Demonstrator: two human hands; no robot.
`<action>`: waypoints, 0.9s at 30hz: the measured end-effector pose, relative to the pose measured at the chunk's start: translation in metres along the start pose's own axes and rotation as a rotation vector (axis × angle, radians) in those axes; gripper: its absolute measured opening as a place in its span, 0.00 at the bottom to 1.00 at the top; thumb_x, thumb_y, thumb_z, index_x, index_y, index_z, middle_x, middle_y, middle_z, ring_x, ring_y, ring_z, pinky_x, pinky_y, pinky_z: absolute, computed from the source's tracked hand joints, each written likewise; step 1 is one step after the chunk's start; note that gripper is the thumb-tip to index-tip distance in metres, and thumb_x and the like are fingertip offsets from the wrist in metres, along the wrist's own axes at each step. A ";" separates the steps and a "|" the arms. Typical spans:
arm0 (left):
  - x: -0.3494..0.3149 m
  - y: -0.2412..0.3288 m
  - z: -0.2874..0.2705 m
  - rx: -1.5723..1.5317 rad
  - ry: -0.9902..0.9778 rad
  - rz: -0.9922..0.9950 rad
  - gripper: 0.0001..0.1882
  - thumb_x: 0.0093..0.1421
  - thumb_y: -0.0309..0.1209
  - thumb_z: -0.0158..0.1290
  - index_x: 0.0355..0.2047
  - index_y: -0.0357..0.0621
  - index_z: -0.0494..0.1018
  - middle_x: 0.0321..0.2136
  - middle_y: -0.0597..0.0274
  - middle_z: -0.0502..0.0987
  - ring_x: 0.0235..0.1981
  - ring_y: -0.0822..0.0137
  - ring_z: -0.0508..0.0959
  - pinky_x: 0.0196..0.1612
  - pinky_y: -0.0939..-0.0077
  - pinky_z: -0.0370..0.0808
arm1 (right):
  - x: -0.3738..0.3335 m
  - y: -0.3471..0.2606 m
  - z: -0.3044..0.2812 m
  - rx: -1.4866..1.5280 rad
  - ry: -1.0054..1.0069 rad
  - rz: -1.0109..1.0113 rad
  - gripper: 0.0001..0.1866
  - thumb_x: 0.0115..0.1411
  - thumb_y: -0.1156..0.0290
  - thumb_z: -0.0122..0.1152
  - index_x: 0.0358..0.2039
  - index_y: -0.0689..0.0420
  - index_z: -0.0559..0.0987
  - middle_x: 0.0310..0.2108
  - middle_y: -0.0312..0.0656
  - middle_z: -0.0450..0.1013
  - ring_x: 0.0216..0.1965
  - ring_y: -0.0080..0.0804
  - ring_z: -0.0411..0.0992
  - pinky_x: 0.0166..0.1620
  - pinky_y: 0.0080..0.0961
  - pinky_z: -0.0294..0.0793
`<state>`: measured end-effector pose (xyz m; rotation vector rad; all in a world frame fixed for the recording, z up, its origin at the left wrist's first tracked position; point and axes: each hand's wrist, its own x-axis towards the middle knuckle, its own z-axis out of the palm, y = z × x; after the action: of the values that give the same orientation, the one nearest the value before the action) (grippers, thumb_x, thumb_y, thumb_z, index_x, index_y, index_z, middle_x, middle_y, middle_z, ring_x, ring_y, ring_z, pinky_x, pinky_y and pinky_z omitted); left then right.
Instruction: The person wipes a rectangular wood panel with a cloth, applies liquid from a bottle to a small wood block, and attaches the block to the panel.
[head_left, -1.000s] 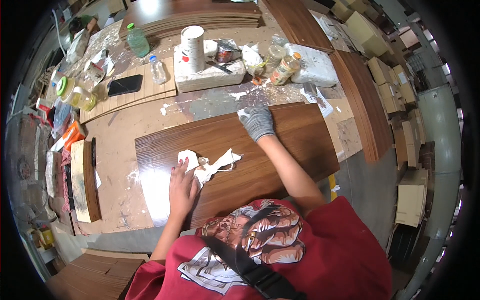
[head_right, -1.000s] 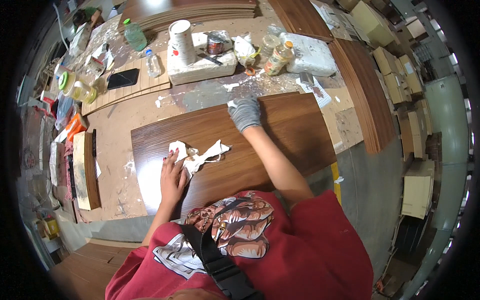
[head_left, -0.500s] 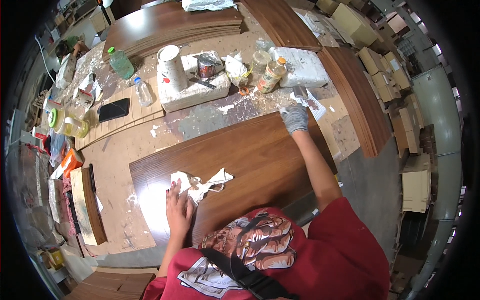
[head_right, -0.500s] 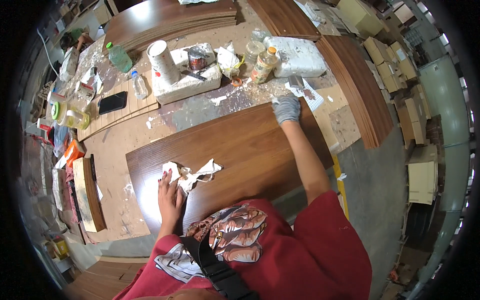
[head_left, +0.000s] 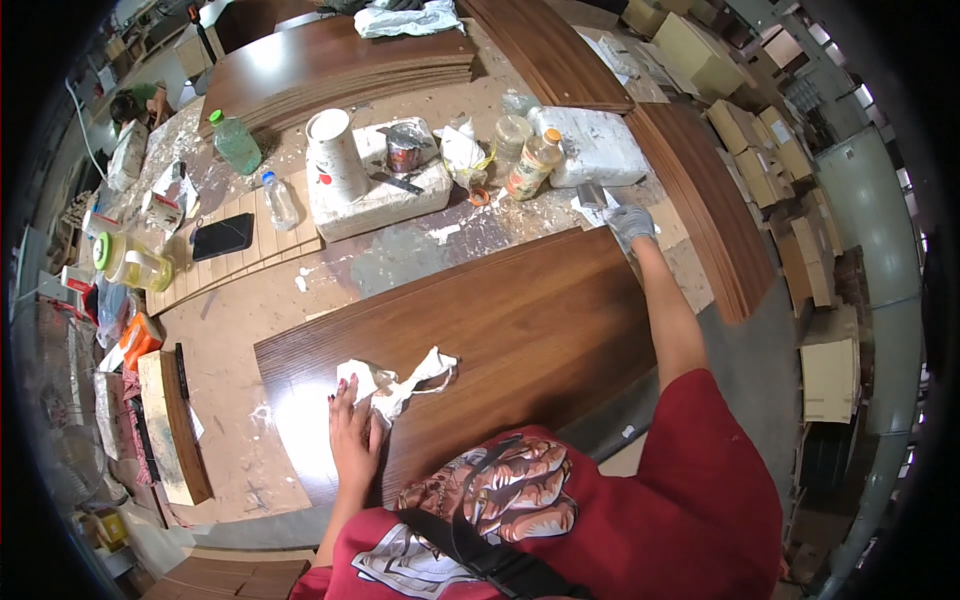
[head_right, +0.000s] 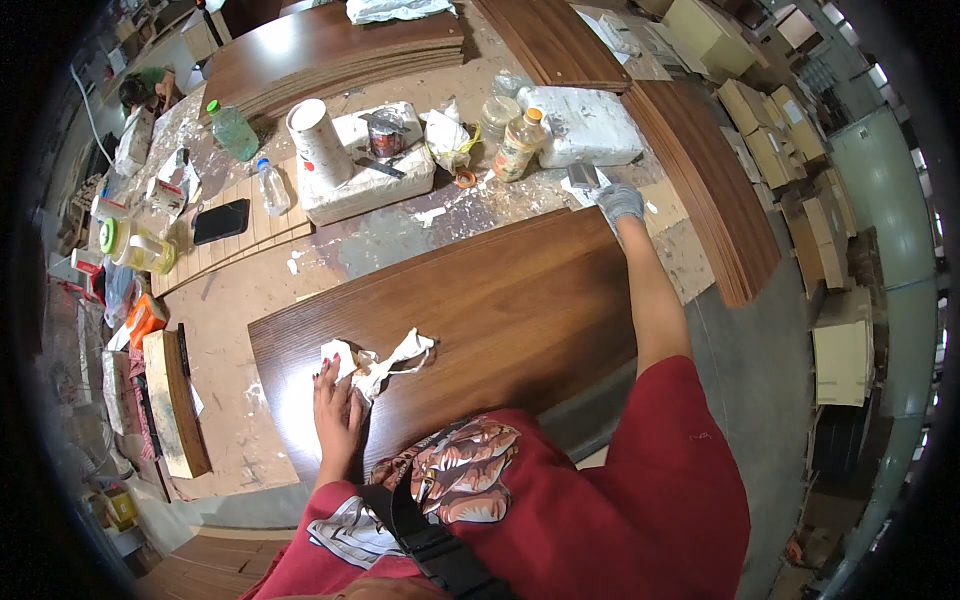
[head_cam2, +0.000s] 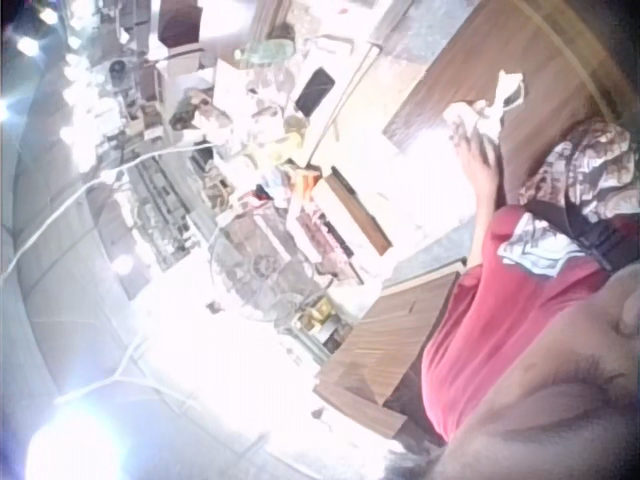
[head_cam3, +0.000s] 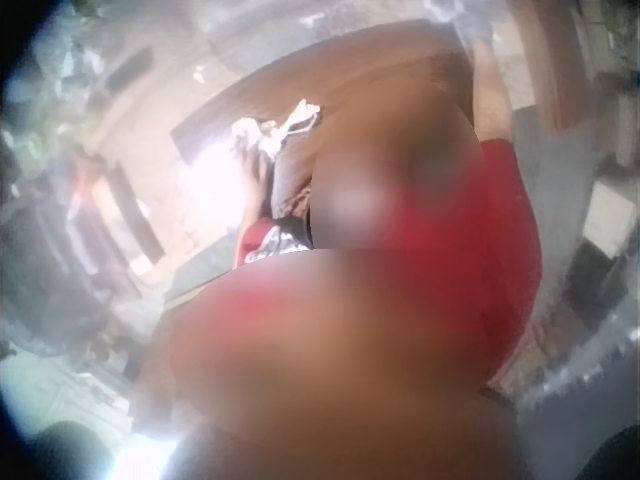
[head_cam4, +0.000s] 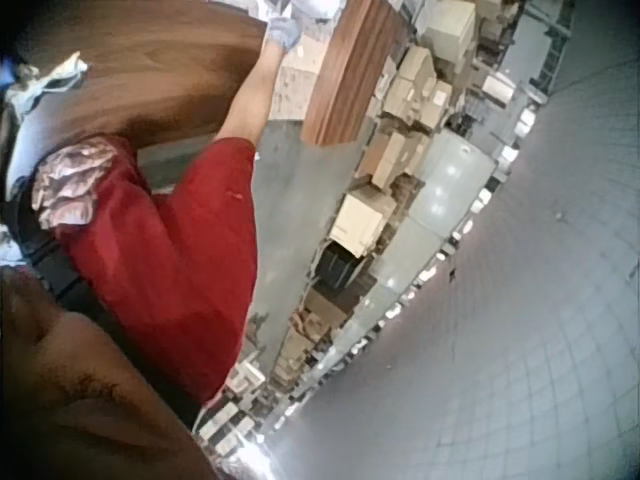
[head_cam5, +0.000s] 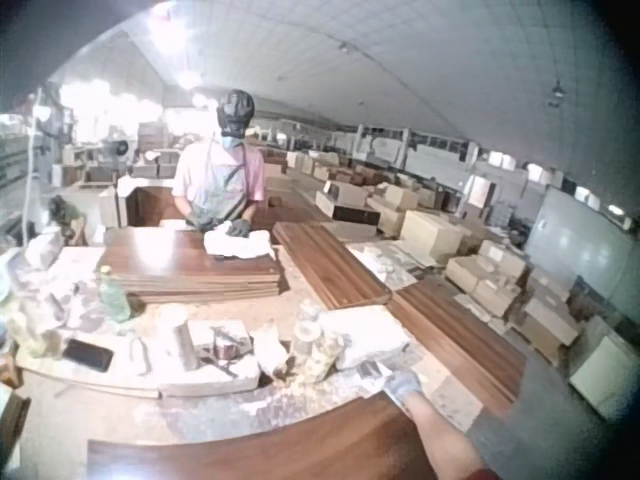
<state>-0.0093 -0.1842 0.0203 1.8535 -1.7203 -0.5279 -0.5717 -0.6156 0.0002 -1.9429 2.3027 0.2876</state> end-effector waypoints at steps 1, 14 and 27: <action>0.000 0.002 -0.001 0.000 -0.009 -0.003 0.14 0.59 0.25 0.55 0.45 0.37 0.76 0.65 0.52 0.66 0.68 0.44 0.62 0.70 0.46 0.54 | -0.002 -0.003 0.006 0.035 0.024 -0.055 0.27 0.57 0.45 0.61 0.44 0.55 0.85 0.43 0.51 0.81 0.43 0.44 0.80 0.51 0.36 0.76; 0.002 0.005 0.000 -0.004 -0.003 0.007 0.11 0.59 0.25 0.54 0.42 0.36 0.75 0.65 0.52 0.66 0.68 0.45 0.61 0.70 0.46 0.55 | -0.044 -0.027 -0.040 0.058 0.013 0.057 0.26 0.59 0.57 0.60 0.57 0.52 0.77 0.56 0.48 0.75 0.57 0.48 0.73 0.58 0.36 0.72; 0.005 0.008 0.003 -0.027 -0.018 0.030 0.13 0.59 0.24 0.54 0.44 0.38 0.75 0.66 0.52 0.65 0.68 0.45 0.61 0.70 0.46 0.53 | -0.023 -0.012 -0.025 -0.013 0.132 -0.063 0.25 0.60 0.58 0.58 0.57 0.54 0.78 0.57 0.50 0.74 0.57 0.47 0.72 0.60 0.38 0.70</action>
<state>-0.0167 -0.1899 0.0236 1.8068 -1.7413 -0.5543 -0.5550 -0.6011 0.0285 -2.0956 2.3175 0.1746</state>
